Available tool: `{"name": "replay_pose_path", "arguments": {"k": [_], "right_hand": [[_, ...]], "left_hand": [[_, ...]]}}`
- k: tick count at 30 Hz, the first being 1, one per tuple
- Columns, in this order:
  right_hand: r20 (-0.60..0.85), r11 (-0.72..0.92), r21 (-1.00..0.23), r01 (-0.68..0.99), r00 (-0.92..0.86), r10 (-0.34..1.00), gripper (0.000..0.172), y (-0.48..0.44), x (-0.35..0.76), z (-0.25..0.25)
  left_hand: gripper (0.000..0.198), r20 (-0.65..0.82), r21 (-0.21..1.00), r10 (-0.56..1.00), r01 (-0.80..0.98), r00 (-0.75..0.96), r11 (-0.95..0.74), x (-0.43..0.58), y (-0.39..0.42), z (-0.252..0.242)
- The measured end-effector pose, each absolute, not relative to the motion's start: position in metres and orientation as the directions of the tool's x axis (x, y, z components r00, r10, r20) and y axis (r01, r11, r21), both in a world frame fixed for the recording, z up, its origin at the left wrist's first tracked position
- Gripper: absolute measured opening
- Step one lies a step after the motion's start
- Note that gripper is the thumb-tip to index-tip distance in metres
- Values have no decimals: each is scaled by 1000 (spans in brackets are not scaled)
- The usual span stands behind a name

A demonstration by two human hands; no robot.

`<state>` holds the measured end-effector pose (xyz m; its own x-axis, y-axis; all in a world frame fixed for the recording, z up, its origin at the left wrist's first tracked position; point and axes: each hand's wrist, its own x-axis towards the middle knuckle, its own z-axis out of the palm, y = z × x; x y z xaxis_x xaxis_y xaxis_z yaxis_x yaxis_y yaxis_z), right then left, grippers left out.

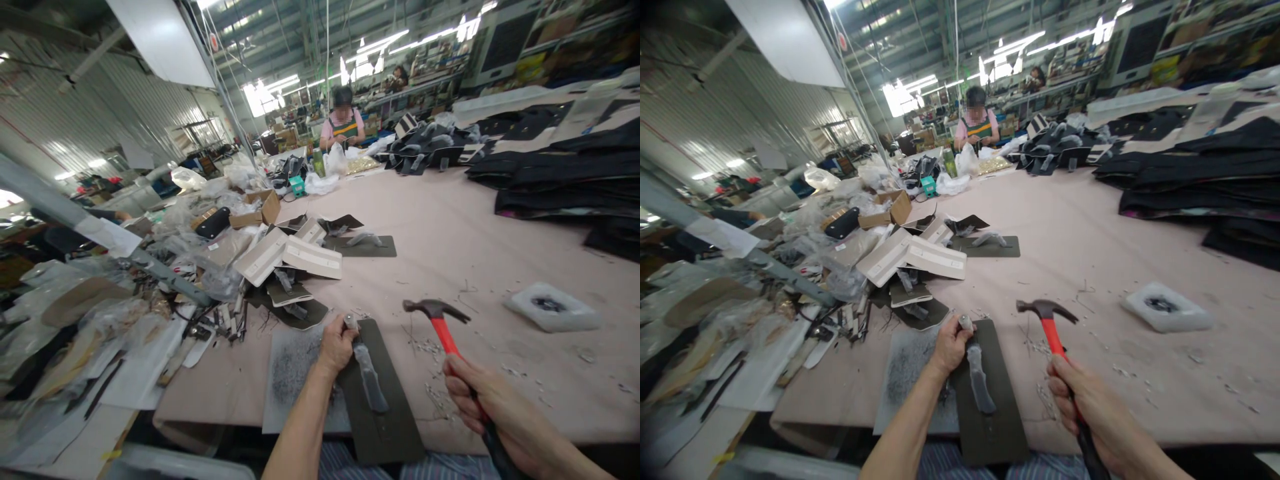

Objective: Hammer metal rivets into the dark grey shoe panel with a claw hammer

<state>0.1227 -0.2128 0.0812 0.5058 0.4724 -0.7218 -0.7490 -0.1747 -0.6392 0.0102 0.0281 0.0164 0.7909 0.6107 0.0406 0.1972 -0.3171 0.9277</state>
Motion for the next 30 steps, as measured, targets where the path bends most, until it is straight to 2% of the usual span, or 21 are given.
{"name": "replay_pose_path", "arguments": {"k": [3, 5, 6, 8, 10, 13, 19, 21, 24, 25, 27, 29, 30], "right_hand": [[-431, -289, -902, -321, 692, 579, 39, -202, 137, 112], [-138, -300, -950, 83, 751, 646, 45, -196, 144, 129], [18, -290, -915, 281, 746, 666, 45, -192, 146, 135], [256, -276, -764, 583, 667, 700, 44, -185, 148, 142], [326, -289, -611, 736, 568, 756, 43, -178, 149, 144], [293, -302, -500, 812, 487, 823, 42, -167, 148, 148], [475, -233, -525, 819, 509, 718, 35, -163, 148, 147], [401, -253, -477, 842, 465, 789, 35, -166, 150, 134], [164, -333, -393, 857, 422, 892, 33, -166, 155, 125], [162, -343, -390, 855, 430, 888, 33, -166, 156, 129], [306, -322, -445, 836, 480, 822, 32, -164, 154, 141], [492, -281, -531, 800, 561, 666, 29, -163, 149, 147], [540, -246, -552, 797, 566, 622, 27, -164, 146, 145]], "left_hand": [[18, 76, 905, 603, 199, 794, -375, 7, 24, 13], [17, 114, 895, 609, 184, 785, -406, 4, 20, 9], [17, 129, 894, 612, 175, 780, -412, 4, 18, 7], [17, 133, 905, 624, 162, 770, -394, 3, 16, 4], [16, 112, 921, 644, 163, 757, -353, 4, 16, 4], [14, 97, 927, 666, 177, 739, -331, 7, 17, 6], [13, 123, 909, 649, 177, 751, -377, 7, 15, 5], [16, 128, 904, 645, 178, 754, -388, 6, 14, 5], [20, 118, 899, 638, 190, 761, -394, 5, 13, 8], [20, 117, 900, 633, 188, 765, -393, 5, 13, 9], [19, 122, 900, 624, 179, 772, -397, 5, 13, 12], [17, 127, 900, 625, 176, 771, -400, 6, 12, 14], [17, 128, 898, 629, 179, 767, -402, 6, 12, 14]]}}
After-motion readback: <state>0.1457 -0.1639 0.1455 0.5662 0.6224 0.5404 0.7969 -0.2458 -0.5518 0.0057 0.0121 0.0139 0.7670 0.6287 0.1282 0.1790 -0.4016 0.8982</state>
